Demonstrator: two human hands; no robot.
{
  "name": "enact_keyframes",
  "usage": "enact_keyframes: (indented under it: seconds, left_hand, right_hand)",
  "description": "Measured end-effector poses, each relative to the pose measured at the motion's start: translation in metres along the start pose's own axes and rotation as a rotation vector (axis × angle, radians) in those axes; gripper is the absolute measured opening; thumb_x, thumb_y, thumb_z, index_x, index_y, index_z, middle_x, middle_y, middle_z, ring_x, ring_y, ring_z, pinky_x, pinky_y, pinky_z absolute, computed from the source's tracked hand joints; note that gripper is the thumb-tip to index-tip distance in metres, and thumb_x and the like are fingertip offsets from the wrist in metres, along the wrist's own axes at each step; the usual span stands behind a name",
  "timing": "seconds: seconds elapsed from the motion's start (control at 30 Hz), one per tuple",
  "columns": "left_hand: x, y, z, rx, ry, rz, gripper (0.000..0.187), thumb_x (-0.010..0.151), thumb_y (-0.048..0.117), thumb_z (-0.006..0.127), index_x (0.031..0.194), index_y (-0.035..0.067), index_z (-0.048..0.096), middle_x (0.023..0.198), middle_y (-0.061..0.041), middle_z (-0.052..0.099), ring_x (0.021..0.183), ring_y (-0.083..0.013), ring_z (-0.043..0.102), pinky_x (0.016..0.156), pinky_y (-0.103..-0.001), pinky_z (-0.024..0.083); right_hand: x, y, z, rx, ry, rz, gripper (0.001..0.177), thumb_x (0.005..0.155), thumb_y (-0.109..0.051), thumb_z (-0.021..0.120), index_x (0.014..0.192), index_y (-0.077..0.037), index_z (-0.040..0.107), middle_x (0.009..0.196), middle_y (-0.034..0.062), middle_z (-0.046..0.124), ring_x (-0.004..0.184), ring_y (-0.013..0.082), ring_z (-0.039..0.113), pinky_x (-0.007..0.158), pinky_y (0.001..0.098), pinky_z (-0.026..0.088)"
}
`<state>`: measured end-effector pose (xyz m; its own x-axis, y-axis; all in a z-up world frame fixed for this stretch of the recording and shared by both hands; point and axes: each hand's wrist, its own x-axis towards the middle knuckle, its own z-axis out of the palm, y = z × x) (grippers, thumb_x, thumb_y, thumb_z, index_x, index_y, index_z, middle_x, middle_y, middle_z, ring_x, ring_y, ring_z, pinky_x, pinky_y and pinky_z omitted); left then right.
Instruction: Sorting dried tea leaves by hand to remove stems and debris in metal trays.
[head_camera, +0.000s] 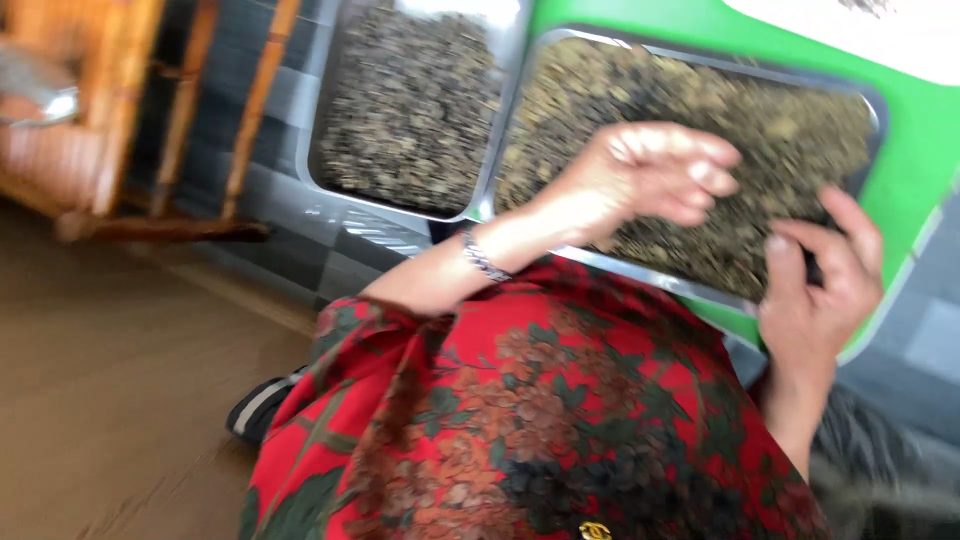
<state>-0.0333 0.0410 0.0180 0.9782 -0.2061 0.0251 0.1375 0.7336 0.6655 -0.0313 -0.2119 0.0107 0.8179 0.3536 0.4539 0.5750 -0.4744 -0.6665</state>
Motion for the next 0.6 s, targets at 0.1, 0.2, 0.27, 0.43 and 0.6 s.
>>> enact_keyframes:
  seconds: [0.1,0.2,0.27,0.43,0.6]
  left_hand:
    - [-0.001,0.003,0.002,0.019,0.038,0.0,0.026,0.095,0.002,0.078,0.121,0.003,0.074,0.109,-0.021,0.078,0.095,-0.0258,0.079,0.086,-0.041,0.068]
    - [-0.005,0.011,0.003,0.049,-0.027,0.013,0.023,0.101,0.01,0.077,0.123,0.006,0.074,0.115,-0.016,0.077,0.098,-0.0221,0.078,0.092,-0.039,0.068]
    - [-0.006,0.01,0.003,0.036,-0.013,-0.008,0.023,0.101,0.01,0.077,0.123,0.006,0.074,0.115,-0.017,0.077,0.099,-0.0233,0.078,0.093,-0.04,0.067]
    - [-0.006,0.011,0.003,0.039,0.017,-0.023,0.022,0.101,0.01,0.074,0.123,0.006,0.073,0.116,-0.017,0.076,0.104,-0.0261,0.076,0.094,-0.043,0.067]
    - [-0.007,0.013,-0.002,0.053,0.019,-0.058,0.027,0.103,0.01,0.07,0.129,0.002,0.069,0.124,-0.021,0.073,0.112,-0.0295,0.075,0.099,-0.042,0.065]
  right_hand:
    - [0.003,-0.006,-0.002,0.03,0.001,0.039,0.012,0.112,0.002,0.066,0.117,0.011,0.073,0.143,0.0317,0.058,0.135,0.0438,0.058,0.115,0.0523,0.046]
    - [0.006,-0.01,-0.003,0.051,-0.001,0.049,0.014,0.113,-0.001,0.065,0.117,0.009,0.072,0.143,0.0295,0.057,0.136,0.0416,0.057,0.115,0.0521,0.046]
    - [0.006,-0.011,-0.003,0.053,0.001,0.068,0.016,0.114,-0.006,0.064,0.117,0.008,0.072,0.143,0.0297,0.056,0.135,0.0411,0.056,0.115,0.0516,0.045]
    - [0.006,-0.009,-0.002,0.067,0.002,0.073,0.021,0.114,-0.012,0.064,0.116,0.008,0.071,0.142,0.0298,0.056,0.134,0.0405,0.057,0.113,0.0512,0.047]
    - [0.007,-0.008,-0.001,0.076,-0.002,0.066,0.024,0.113,-0.015,0.064,0.115,0.008,0.071,0.141,0.0312,0.056,0.134,0.0411,0.057,0.111,0.0509,0.049]
